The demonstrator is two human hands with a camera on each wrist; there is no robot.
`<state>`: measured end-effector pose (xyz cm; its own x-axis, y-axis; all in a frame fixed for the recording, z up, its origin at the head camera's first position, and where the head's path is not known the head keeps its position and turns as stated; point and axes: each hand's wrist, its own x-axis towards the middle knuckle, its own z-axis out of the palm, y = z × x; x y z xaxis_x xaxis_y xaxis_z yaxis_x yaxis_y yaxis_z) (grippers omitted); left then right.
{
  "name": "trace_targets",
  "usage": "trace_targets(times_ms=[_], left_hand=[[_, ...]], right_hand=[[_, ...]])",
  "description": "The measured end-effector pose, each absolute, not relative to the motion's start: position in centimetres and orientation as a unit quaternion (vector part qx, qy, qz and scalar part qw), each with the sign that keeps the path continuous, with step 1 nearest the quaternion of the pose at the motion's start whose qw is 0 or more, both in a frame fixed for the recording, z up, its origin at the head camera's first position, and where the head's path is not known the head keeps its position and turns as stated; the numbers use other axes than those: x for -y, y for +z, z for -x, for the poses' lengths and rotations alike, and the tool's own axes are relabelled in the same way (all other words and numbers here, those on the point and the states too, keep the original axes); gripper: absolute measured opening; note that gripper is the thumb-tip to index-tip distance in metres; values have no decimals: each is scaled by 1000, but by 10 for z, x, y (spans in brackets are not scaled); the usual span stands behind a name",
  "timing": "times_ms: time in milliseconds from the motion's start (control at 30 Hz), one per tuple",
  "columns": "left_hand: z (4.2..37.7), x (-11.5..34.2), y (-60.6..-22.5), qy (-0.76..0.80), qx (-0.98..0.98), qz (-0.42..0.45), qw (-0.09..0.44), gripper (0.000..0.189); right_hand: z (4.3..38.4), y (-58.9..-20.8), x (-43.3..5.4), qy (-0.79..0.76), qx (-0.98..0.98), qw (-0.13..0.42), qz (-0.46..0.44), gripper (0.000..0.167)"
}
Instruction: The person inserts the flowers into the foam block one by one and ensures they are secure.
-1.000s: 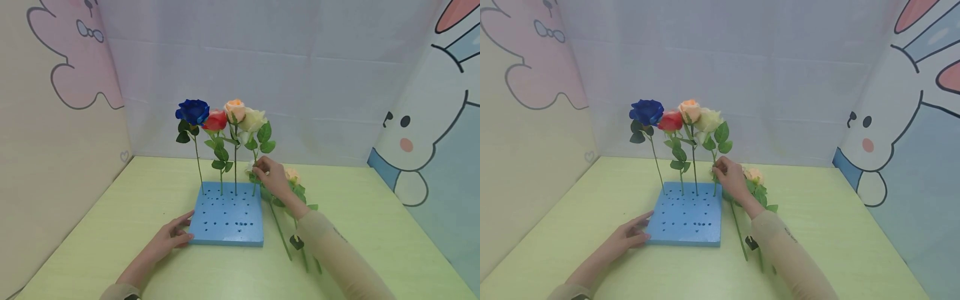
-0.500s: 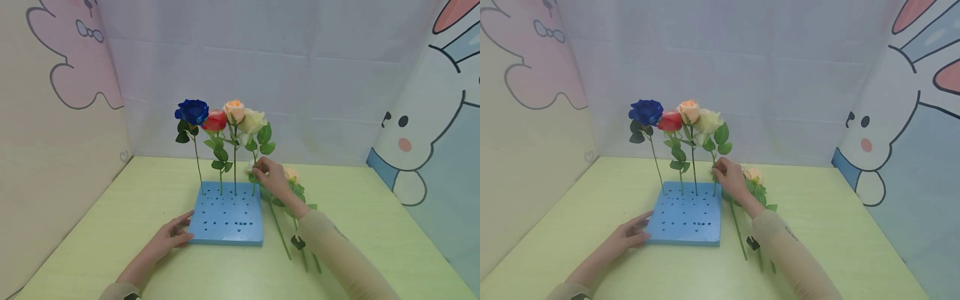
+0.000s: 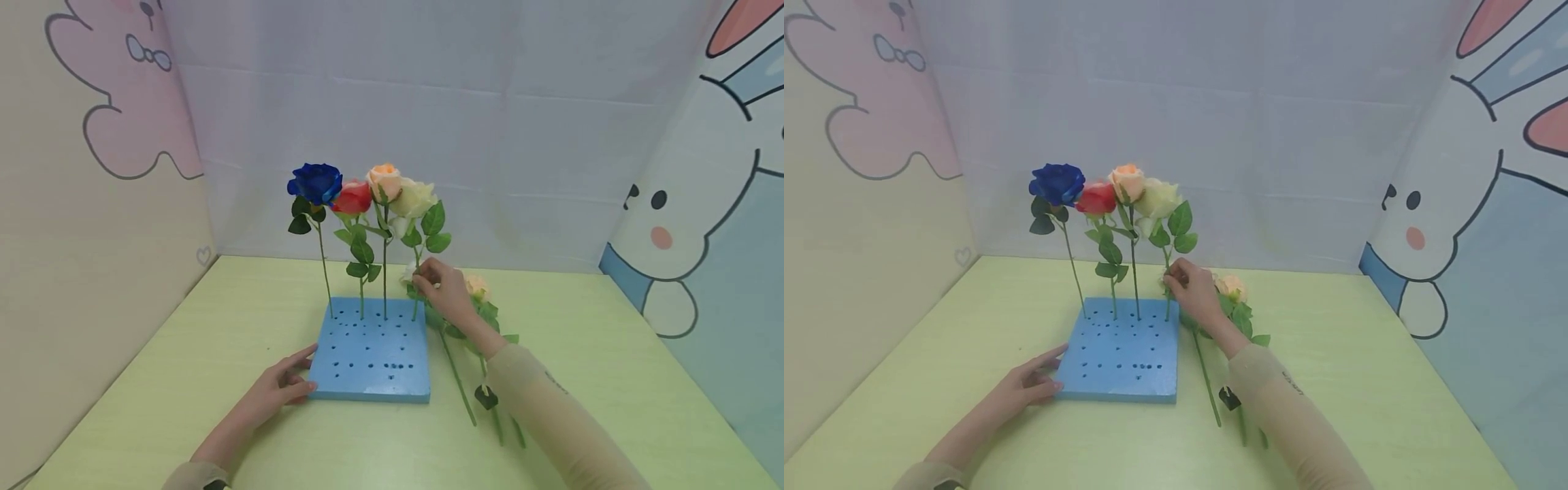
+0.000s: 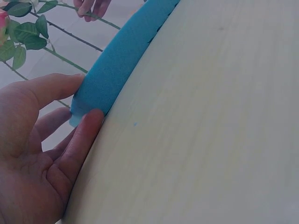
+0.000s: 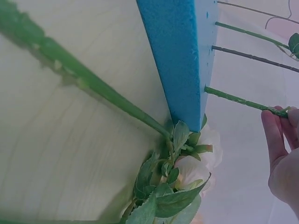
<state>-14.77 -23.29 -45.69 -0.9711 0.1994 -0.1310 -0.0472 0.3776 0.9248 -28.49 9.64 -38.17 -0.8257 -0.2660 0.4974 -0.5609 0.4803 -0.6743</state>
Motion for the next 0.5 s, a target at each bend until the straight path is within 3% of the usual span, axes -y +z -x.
trace_targets(times_ms=[500], left_hand=[[148,232,-456,562,-818,-37,114,70]], right_hand=[[283,-383,-96,470,838,158,-228,10]])
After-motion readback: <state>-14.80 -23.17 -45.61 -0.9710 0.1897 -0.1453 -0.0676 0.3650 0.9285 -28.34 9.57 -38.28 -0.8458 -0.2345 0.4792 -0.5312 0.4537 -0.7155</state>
